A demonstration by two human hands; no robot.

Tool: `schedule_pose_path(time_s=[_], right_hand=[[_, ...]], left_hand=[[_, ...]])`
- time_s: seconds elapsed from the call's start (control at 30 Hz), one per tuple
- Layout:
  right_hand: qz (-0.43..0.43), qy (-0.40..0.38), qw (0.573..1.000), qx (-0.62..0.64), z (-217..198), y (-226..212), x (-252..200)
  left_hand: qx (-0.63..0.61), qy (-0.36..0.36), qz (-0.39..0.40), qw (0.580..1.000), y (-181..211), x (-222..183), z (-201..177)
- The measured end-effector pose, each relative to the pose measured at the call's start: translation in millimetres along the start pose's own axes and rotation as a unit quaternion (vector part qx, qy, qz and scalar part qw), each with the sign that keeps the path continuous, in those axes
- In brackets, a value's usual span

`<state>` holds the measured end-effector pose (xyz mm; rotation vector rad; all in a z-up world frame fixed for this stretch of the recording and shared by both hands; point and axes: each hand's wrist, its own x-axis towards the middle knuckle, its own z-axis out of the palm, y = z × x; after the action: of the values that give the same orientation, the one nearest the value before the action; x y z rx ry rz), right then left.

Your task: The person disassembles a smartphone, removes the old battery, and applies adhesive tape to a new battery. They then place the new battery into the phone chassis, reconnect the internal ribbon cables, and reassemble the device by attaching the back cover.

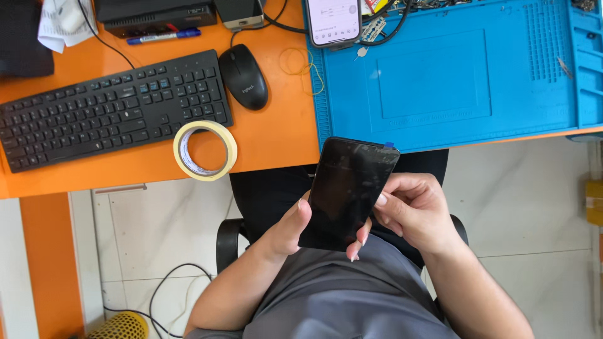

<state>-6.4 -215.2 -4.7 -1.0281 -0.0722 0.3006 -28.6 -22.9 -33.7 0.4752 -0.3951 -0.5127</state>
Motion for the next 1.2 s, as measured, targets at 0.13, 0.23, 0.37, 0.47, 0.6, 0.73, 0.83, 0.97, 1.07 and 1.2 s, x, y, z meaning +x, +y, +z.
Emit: schedule_pose_path(time_s=[0.13, 0.23, 0.37, 0.47, 0.6, 0.73, 0.83, 0.97, 1.07, 1.2], right_hand=[[-0.007, -0.001, 1.000, 0.002, -15, 11, -3], [-0.009, -0.001, 1.000, 0.002, -6, 2, -1], [-0.004, -0.012, 1.000, 0.001, -6, -1, 0], [-0.002, -0.011, 1.000, 0.001, -14, 6, -2], [0.003, -0.013, 1.000, 0.001, 2, -9, 2], [0.005, -0.009, 1.000, -0.002, -5, -2, 0], [0.002, -0.004, 1.000, 0.000, -17, 11, -1], [0.002, -0.008, 1.000, 0.022, -26, 25, 0], [-0.002, -0.012, 0.999, 0.035, -21, 22, 0], [0.001, -0.022, 0.999, 0.024, -8, 10, 1]], left_hand=[[-0.002, 0.001, -0.018, 1.000, -4, -2, -4], [0.001, -0.008, -0.012, 1.000, -2, 1, -3], [-0.007, -0.005, -0.018, 1.000, -3, 2, -3], [-0.003, -0.001, -0.013, 1.000, -6, 2, -2], [-0.003, 0.003, -0.008, 1.000, -7, 2, -1], [-0.002, 0.002, -0.011, 1.000, -10, -2, -4], [-0.022, -0.002, -0.012, 1.000, -13, -6, -9], [-0.082, -0.011, -0.011, 0.997, -10, -3, -6], [-0.074, -0.021, -0.012, 0.997, 2, 5, 1], [-0.032, -0.031, -0.013, 0.999, 10, 11, 3]])
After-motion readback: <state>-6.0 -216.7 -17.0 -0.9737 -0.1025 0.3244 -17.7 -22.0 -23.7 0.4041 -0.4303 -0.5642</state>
